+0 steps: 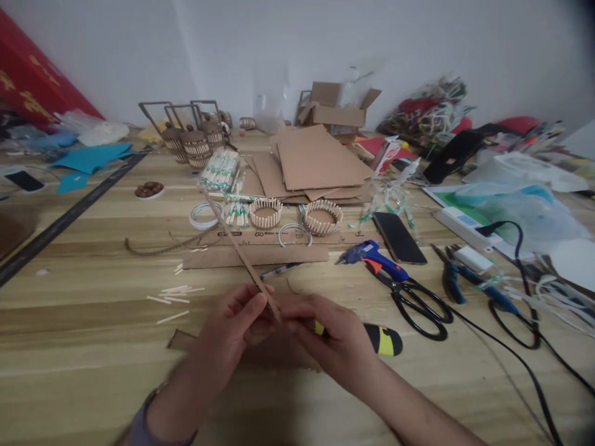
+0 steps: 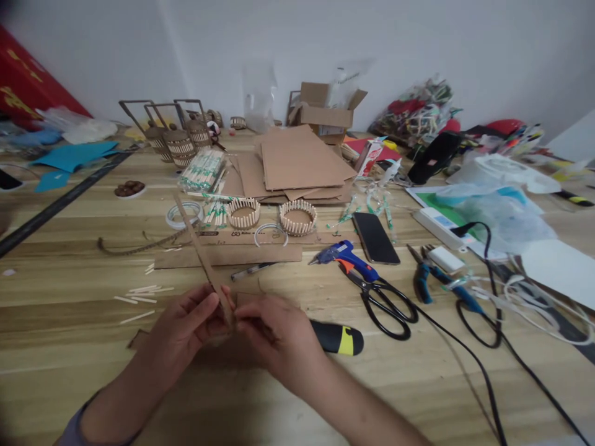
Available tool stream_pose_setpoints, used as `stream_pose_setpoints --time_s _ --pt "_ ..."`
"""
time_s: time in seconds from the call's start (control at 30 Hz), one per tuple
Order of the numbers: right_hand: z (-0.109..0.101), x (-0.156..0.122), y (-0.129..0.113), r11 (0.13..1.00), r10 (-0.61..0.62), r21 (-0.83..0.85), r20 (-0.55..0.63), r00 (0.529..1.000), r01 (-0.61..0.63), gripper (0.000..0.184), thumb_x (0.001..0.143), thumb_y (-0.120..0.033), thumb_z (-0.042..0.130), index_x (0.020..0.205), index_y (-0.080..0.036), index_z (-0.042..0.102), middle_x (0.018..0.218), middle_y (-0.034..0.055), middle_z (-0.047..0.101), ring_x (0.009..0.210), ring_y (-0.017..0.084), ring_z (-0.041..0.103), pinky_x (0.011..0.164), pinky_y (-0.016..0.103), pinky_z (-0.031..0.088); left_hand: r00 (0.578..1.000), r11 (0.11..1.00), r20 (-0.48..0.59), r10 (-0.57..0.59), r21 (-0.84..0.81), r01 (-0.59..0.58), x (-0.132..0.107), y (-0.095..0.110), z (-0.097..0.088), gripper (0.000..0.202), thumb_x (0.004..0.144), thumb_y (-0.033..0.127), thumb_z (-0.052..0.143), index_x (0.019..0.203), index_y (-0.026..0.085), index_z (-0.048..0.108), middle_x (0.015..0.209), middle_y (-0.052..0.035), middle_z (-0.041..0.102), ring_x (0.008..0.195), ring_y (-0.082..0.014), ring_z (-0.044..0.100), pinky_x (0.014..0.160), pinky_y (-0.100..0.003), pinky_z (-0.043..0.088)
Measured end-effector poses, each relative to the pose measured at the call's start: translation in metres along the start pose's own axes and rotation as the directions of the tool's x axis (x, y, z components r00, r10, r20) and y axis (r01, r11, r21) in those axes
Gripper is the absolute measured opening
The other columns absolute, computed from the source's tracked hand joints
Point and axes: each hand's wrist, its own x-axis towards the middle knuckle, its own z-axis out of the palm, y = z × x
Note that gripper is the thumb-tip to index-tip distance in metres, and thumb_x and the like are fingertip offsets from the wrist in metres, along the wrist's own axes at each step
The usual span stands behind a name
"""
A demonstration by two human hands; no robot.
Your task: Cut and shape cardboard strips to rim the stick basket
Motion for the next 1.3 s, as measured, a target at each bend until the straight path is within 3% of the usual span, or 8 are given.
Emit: stream_pose_setpoints --time_s 0.13,0.33,0.53,0.63,0.83,0.97,1.07,1.3 --pt "0.002 -0.002 0.001 0.990 -0.130 -0.050 -0.018 0.991 0.129 0.014 0.093 -0.016 0.058 0.100 -0.023 0.067 0.089 0.0027 0.074 0.078 0.014 0.069 0.068 0.023 0.054 0.998 0.996 -0.022 -0.058 -0.066 0.056 -0.003 0.000 0.005 0.042 0.059 0.046 0.092 0.084 0.018 0.073 0.066 0.0019 0.069 0.061 -0.0115 0.064 0.061 -0.021 0.053" --pt "0.000 -0.004 0.001 0.984 -0.155 -0.094 0.004 0.988 0.154 0.014 0.093 -0.015 0.056 0.100 -0.022 0.067 0.081 0.0024 0.070 0.070 0.014 0.066 0.063 0.023 0.053 0.999 0.999 0.001 -0.040 0.008 0.040 -0.002 -0.009 -0.002 0.041 0.065 0.041 0.088 0.097 0.021 0.073 0.078 0.0009 0.072 0.069 -0.0130 0.064 0.070 -0.025 0.054" --pt "-0.008 0.003 -0.002 0.991 0.125 -0.029 -0.071 0.990 -0.127 0.012 0.090 -0.027 0.062 0.099 -0.021 0.068 0.079 0.0020 0.066 0.064 0.015 0.061 0.057 0.025 0.049 0.988 0.964 0.144 -0.056 0.266 0.016 -0.011 -0.010 0.004 0.021 0.075 0.032 0.078 0.092 0.021 0.073 0.082 -0.0015 0.071 0.077 -0.0172 0.064 0.071 -0.026 0.050" --pt "-0.009 0.006 -0.006 0.979 0.196 0.050 -0.002 0.981 -0.196 0.024 0.087 -0.038 0.068 0.102 -0.020 0.069 0.075 0.0001 0.063 0.056 0.012 0.055 0.049 0.023 0.044 0.967 0.924 0.232 -0.107 0.382 0.010 -0.017 -0.010 0.016 0.014 0.079 0.030 0.073 0.089 0.021 0.072 0.085 -0.0022 0.071 0.081 -0.0191 0.064 0.072 -0.027 0.050" --pt "-0.024 0.007 -0.019 0.981 -0.048 -0.188 -0.029 0.998 0.041 0.016 0.096 -0.019 0.055 0.100 -0.023 0.070 0.081 0.0015 0.068 0.070 0.013 0.065 0.060 0.021 0.050 0.982 0.893 0.189 -0.009 0.443 -0.077 -0.016 -0.017 0.016 0.020 0.078 0.037 0.076 0.093 0.023 0.074 0.087 -0.0029 0.072 0.081 -0.0213 0.065 0.070 -0.028 0.050" --pt "-0.044 0.012 -0.003 0.840 -0.225 -0.532 -0.166 0.960 0.105 0.029 0.095 -0.011 0.050 0.109 -0.025 0.072 0.104 0.0075 0.069 0.089 0.017 0.068 0.072 0.026 0.055 0.990 0.981 0.091 -0.106 0.174 0.089 -0.016 -0.007 0.008 0.040 0.073 0.056 0.080 0.093 0.022 0.076 0.080 -0.0035 0.073 0.064 -0.0155 0.062 0.059 -0.024 0.048" --pt "-0.050 0.016 0.018 0.797 -0.264 -0.600 -0.240 0.934 0.071 0.032 0.094 -0.009 0.049 0.111 -0.025 0.071 0.110 0.0096 0.066 0.098 0.020 0.067 0.079 0.031 0.057 0.958 0.976 0.186 -0.217 0.020 0.217 -0.019 0.000 0.004 0.047 0.069 0.062 0.081 0.090 0.020 0.078 0.072 -0.0046 0.073 0.057 -0.0127 0.060 0.052 -0.021 0.042" --pt "-0.047 0.015 0.034 0.756 -0.320 -0.654 -0.368 0.873 0.002 0.044 0.092 -0.008 0.050 0.127 -0.029 0.063 0.116 0.0100 0.065 0.107 0.024 0.064 0.092 0.042 0.056 0.798 0.895 0.406 -0.445 0.166 0.415 -0.025 -0.006 -0.001 0.055 0.063 0.063 0.084 0.097 0.020 0.078 0.059 -0.0015 0.069 0.040 -0.0074 0.052 0.038 -0.016 0.029"
